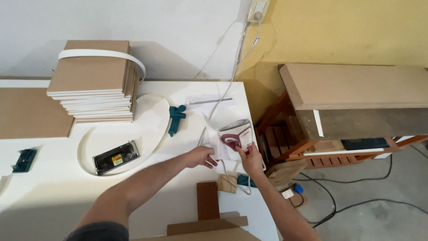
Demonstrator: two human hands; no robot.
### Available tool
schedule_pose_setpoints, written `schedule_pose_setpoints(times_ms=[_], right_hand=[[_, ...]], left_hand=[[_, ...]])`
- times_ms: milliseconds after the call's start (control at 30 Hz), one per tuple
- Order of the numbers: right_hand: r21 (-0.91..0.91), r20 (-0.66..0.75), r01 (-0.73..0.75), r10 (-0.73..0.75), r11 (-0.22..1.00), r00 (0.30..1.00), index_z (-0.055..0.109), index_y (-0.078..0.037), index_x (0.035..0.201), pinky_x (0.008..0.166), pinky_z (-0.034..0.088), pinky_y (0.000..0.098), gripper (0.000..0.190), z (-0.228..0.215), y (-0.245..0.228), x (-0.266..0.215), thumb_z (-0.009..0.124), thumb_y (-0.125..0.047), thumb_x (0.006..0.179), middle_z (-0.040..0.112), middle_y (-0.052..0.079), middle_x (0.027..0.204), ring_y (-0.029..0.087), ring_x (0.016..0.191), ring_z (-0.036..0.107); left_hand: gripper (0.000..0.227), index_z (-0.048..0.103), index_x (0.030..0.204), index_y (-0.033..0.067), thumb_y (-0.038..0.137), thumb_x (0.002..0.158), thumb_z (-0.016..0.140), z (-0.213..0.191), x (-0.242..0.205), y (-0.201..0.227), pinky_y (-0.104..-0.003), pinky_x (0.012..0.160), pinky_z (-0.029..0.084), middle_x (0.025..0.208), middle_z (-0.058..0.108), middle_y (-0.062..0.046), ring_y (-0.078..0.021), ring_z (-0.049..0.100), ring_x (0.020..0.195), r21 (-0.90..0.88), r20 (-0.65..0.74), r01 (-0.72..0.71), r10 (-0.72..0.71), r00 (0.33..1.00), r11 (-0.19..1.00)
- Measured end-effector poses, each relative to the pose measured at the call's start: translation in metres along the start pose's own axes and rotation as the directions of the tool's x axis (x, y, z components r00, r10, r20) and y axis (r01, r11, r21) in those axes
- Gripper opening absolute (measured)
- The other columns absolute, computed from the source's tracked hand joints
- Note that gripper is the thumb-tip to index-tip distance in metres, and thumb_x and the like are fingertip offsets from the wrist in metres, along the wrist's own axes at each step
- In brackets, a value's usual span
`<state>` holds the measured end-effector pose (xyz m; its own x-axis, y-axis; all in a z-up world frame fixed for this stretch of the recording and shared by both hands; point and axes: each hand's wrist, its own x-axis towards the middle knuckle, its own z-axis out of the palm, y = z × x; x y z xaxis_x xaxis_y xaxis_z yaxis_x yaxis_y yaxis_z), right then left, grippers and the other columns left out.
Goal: The person places a long wooden board on a stand and positions a white strip along its edge. They use an iron to press the strip onto the board, moving the iron along the length of the strip. After ironing, the person uses a sanding block to smooth the edge of the board and then picks up a blue clamp.
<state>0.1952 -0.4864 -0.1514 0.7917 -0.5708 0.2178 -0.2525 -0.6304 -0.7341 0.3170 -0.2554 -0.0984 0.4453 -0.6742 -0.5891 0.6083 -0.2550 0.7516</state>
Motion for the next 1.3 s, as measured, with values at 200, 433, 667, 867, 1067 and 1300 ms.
schedule_pose_setpoints(times_ms=[200, 433, 667, 867, 1067, 1300], right_hand=[[0.221, -0.036, -0.124, 0.135, 0.967, 0.990, 0.063, -0.010, 0.116, 0.081, 0.062, 0.0389, 0.036, -0.056, -0.078, -0.012, 0.080, -0.032, 0.094, 0.077, 0.012, 0.097, 0.020, 0.088, 0.072], [0.108, 0.132, -0.265, 0.250, 0.958, 0.959, 0.060, -0.012, 0.115, 0.079, 0.064, 0.0395, 0.042, -0.014, -0.014, 0.008, 0.079, -0.042, 0.092, 0.075, 0.013, 0.092, 0.026, 0.084, 0.075], [0.050, 0.227, -0.260, 0.242, 0.964, 0.943, 0.056, -0.013, 0.101, 0.080, 0.060, 0.0387, 0.038, 0.002, -0.046, 0.007, 0.077, -0.042, 0.092, 0.075, 0.008, 0.082, 0.024, 0.080, 0.074], [-0.060, 0.281, -0.223, 0.231, 0.973, 0.932, 0.049, -0.014, 0.097, 0.081, 0.059, 0.0409, 0.042, 0.022, -0.033, -0.001, 0.075, -0.047, 0.093, 0.072, 0.009, 0.072, 0.026, 0.080, 0.075], [-0.009, 0.251, -0.204, 0.200, 0.979, 0.947, 0.047, -0.014, 0.097, 0.078, 0.057, 0.0378, 0.041, 0.028, -0.021, -0.005, 0.073, -0.046, 0.095, 0.072, 0.007, 0.070, 0.023, 0.077, 0.073], [0.307, 0.071, -0.310, 0.303, 0.900, 0.950, 0.048, -0.011, 0.098, 0.073, 0.058, 0.0274, 0.037, -0.002, -0.062, -0.024, 0.077, -0.034, 0.096, 0.071, 0.007, 0.068, 0.016, 0.066, 0.068]], left_hand=[[0.040, 0.061, 0.113, -0.0102, 0.022, 0.091, 0.064, -0.078, 0.107, -0.041, -0.044, 0.059, 0.069, 0.080, 0.070, -0.024, -0.0357, 0.076, 0.069, 0.025, -0.324, 0.004, 0.005, 0.946, 1.000], [0.015, 0.064, 0.082, -0.0010, 0.013, 0.077, 0.063, -0.057, 0.124, -0.052, -0.028, 0.040, 0.052, 0.063, 0.059, -0.007, -0.0202, 0.066, 0.048, 0.273, -0.366, 0.241, -0.131, 0.921, 0.931], [0.010, 0.062, 0.077, 0.0003, 0.010, 0.076, 0.062, -0.064, 0.098, -0.036, -0.030, 0.040, 0.050, 0.061, 0.052, -0.007, -0.0210, 0.063, 0.046, 0.271, -0.425, 0.217, -0.086, 0.901, 0.938], [0.011, 0.061, 0.075, 0.0018, 0.013, 0.076, 0.061, -0.066, 0.081, -0.024, -0.028, 0.045, 0.053, 0.060, 0.055, -0.008, -0.0193, 0.064, 0.048, 0.281, -0.433, 0.234, -0.094, 0.897, 0.931], [0.021, 0.068, 0.080, -0.0001, 0.020, 0.078, 0.066, -0.089, 0.086, -0.026, -0.037, 0.056, 0.059, 0.064, 0.063, -0.014, -0.0231, 0.071, 0.056, 0.299, -0.494, 0.066, 0.095, 0.864, 0.952], [0.059, 0.059, 0.133, -0.0149, 0.020, 0.087, 0.070, -0.049, 0.083, -0.001, -0.040, 0.090, 0.062, 0.121, 0.062, -0.032, -0.0310, 0.070, 0.100, -0.020, -0.339, -0.344, 0.317, 0.886, 0.939]])
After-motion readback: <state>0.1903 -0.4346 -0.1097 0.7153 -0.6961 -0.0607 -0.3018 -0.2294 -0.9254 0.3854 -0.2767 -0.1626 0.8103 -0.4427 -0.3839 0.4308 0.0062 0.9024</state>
